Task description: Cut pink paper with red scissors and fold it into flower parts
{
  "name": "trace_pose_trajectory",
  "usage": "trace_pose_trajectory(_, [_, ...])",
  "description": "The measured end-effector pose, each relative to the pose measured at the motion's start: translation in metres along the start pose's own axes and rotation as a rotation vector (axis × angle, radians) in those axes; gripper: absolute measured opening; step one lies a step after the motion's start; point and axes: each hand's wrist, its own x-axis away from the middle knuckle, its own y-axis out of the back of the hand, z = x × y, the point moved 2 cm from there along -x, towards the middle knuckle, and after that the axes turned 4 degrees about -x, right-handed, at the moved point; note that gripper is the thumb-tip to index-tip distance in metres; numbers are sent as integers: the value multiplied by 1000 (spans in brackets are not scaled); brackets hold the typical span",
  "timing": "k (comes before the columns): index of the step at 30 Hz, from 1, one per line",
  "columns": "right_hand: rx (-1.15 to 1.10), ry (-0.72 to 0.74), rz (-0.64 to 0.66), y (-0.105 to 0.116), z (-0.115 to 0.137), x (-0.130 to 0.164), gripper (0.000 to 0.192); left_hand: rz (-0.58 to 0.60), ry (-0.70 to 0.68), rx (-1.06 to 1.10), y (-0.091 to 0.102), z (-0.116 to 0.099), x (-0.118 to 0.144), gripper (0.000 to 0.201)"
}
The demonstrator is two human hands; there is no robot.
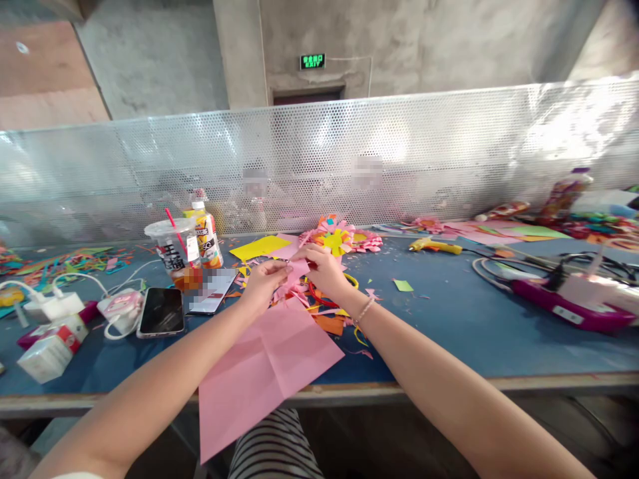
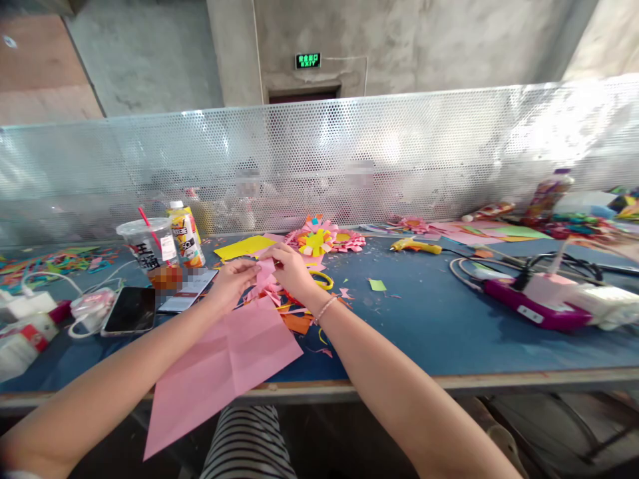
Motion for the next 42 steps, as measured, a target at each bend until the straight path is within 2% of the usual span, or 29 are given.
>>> trace_pose_trajectory(9, [3,-123,-56,2,-1,-2,30,-59,-69,-48,4,-1,0,24])
trace_pose_trajectory(20, [8,31,57,0,6,-1,46,-67,-103,-53,5,-4,0,20])
trace_pose_trajectory(24, [-32,25,-18,1,5,-2,41,-85,-193,-75,6,-5,-1,22])
trace_pose_trajectory(27, [-120,-44,-87,-1,0,-3,31,-110,-229,-143,7,-8,0,24])
trace_pose_trajectory(31, [-270,-106,-76,-3,-5,-2,25,-98,-280,-267,7,-13,2,23])
trace_pose_trajectory(36, [-147,-71,-103,2,-5,-2,26,-104,-293,-312,8,-14,3,23])
trace_pose_trajectory(42, [-59,29,-61,3,1,-3,34,-95,-295,-269,7,-13,2,20])
